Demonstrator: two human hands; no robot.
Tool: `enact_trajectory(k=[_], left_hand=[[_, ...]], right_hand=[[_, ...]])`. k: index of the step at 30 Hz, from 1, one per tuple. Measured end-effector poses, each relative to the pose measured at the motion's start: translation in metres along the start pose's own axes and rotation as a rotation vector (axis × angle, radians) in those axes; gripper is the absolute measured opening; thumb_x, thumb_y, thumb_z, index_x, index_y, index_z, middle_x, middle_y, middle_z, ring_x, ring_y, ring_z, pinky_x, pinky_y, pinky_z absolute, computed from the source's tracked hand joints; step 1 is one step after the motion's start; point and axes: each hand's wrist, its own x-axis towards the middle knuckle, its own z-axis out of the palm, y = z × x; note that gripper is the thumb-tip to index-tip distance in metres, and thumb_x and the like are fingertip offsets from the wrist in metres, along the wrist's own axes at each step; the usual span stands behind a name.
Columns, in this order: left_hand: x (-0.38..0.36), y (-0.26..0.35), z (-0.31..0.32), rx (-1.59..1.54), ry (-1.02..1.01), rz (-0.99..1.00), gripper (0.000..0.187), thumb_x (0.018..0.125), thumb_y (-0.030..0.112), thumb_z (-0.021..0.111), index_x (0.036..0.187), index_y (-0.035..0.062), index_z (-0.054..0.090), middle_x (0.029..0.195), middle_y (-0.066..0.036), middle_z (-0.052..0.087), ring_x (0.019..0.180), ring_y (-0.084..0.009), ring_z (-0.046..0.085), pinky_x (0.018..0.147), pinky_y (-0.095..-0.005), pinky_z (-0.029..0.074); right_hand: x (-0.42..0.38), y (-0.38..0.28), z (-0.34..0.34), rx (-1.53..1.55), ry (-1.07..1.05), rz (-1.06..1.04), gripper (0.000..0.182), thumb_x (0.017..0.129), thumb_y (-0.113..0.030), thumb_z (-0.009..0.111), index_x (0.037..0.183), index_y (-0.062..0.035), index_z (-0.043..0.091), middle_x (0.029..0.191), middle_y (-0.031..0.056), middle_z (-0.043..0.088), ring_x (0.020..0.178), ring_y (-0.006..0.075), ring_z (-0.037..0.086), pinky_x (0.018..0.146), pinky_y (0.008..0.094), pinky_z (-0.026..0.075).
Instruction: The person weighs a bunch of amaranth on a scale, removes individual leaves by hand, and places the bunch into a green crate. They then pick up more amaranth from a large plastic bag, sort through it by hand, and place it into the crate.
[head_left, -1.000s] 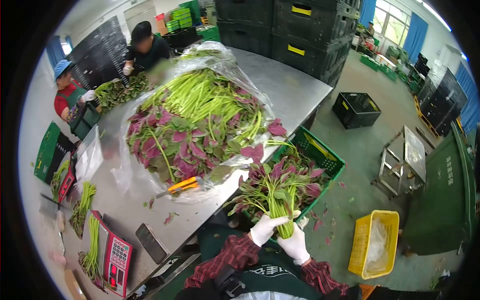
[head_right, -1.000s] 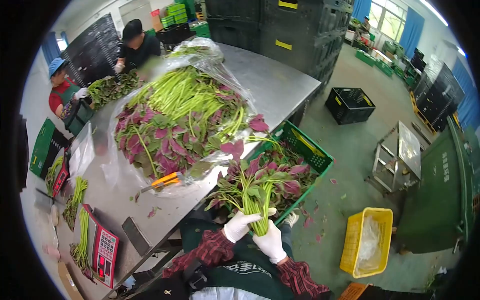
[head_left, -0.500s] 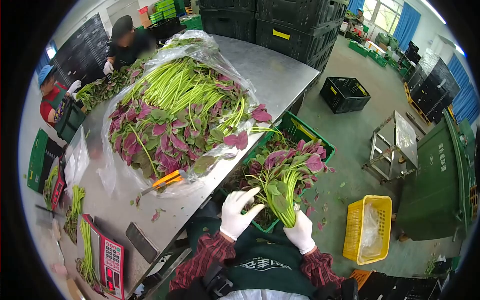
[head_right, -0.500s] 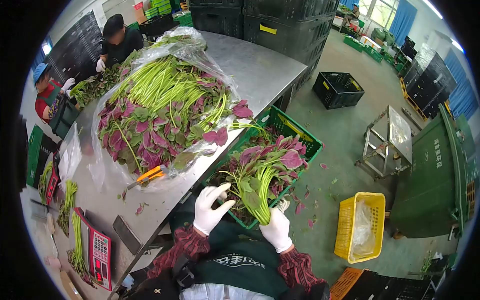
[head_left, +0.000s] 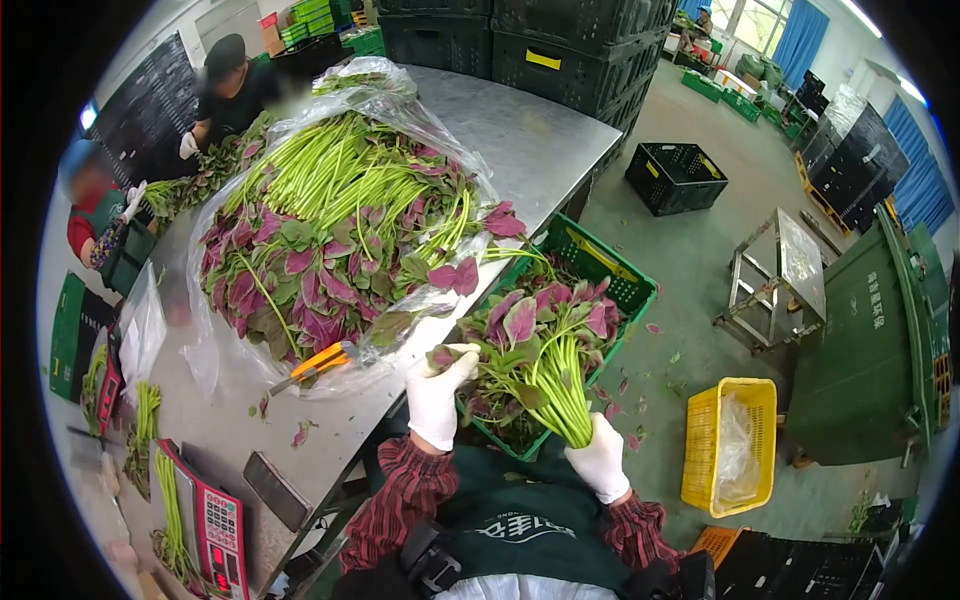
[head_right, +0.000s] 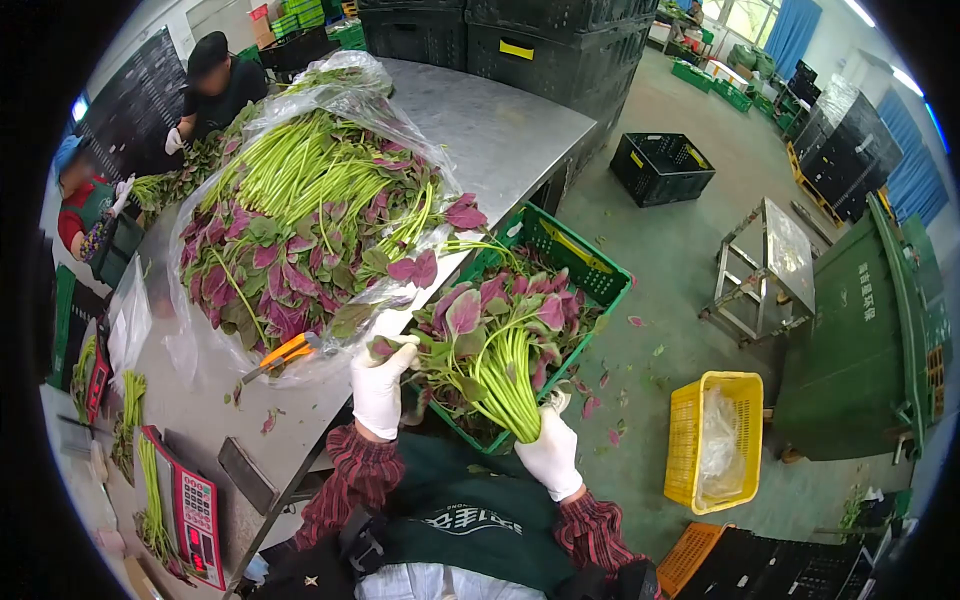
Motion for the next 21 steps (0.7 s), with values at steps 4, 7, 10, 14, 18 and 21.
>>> enact_trajectory(k=[4, 7, 10, 14, 18, 21], left_hand=[[-0.013, 0.002, -0.009, 0.142, 0.011, 0.039, 0.014, 0.083, 0.002, 0.064, 0.095, -0.0039, 0.066, 0.081, -0.003, 0.064, 0.072, -0.0085, 0.058, 0.066, -0.0211, 0.046], [-0.012, -0.017, -0.034, 0.113, 0.14, -0.024, 0.014, 0.083, 0.002, 0.063, 0.095, -0.0033, 0.066, 0.08, -0.003, 0.063, 0.07, -0.0087, 0.057, 0.064, -0.0215, 0.045], [-0.008, -0.03, -0.054, 0.156, 0.296, 0.03, 0.018, 0.083, 0.002, 0.062, 0.101, 0.0001, 0.065, 0.081, -0.001, 0.061, 0.068, -0.0078, 0.053, 0.064, -0.0219, 0.044], [-0.009, -0.017, -0.041, 0.769, 0.262, 0.316, 0.032, 0.075, 0.004, 0.069, 0.107, 0.0064, 0.066, 0.082, 0.0, 0.056, 0.074, -0.0102, 0.051, 0.065, -0.0234, 0.043], [0.0, -0.012, -0.006, 0.896, -0.088, 0.665, 0.024, 0.069, 0.008, 0.074, 0.093, 0.0061, 0.069, 0.081, -0.005, 0.056, 0.074, -0.0178, 0.054, 0.064, -0.0283, 0.044], [0.013, -0.013, 0.021, 0.907, -0.183, 0.565, 0.026, 0.069, 0.015, 0.075, 0.093, 0.0078, 0.069, 0.08, -0.006, 0.058, 0.078, -0.0218, 0.055, 0.069, -0.0322, 0.045]], right_hand=[[0.004, 0.005, 0.002, -0.04, 0.063, 0.014, 0.029, 0.062, -0.002, 0.067, 0.088, -0.0034, 0.056, 0.074, 0.0165, 0.06, 0.07, 0.036, 0.06, 0.062, 0.0402, 0.049], [0.006, 0.009, -0.002, -0.09, 0.094, 0.01, 0.027, 0.062, -0.002, 0.066, 0.087, -0.0036, 0.055, 0.073, 0.0161, 0.059, 0.068, 0.0363, 0.059, 0.061, 0.041, 0.048], [0.005, 0.014, -0.005, -0.133, 0.116, 0.011, 0.024, 0.062, -0.002, 0.065, 0.084, -0.0039, 0.054, 0.071, 0.0155, 0.058, 0.067, 0.0364, 0.058, 0.059, 0.0415, 0.047], [0.005, 0.017, -0.007, -0.155, 0.15, -0.014, 0.022, 0.062, -0.003, 0.066, 0.079, -0.0046, 0.053, 0.068, 0.0149, 0.056, 0.065, 0.0363, 0.057, 0.058, 0.042, 0.046], [0.006, 0.014, -0.011, -0.173, 0.154, -0.065, 0.022, 0.061, -0.003, 0.066, 0.079, -0.0046, 0.053, 0.068, 0.0146, 0.055, 0.063, 0.0365, 0.056, 0.058, 0.0422, 0.046], [0.004, 0.012, -0.012, -0.179, 0.145, -0.096, 0.024, 0.06, -0.003, 0.067, 0.08, -0.0044, 0.054, 0.069, 0.0147, 0.055, 0.064, 0.0363, 0.056, 0.058, 0.0421, 0.046]])
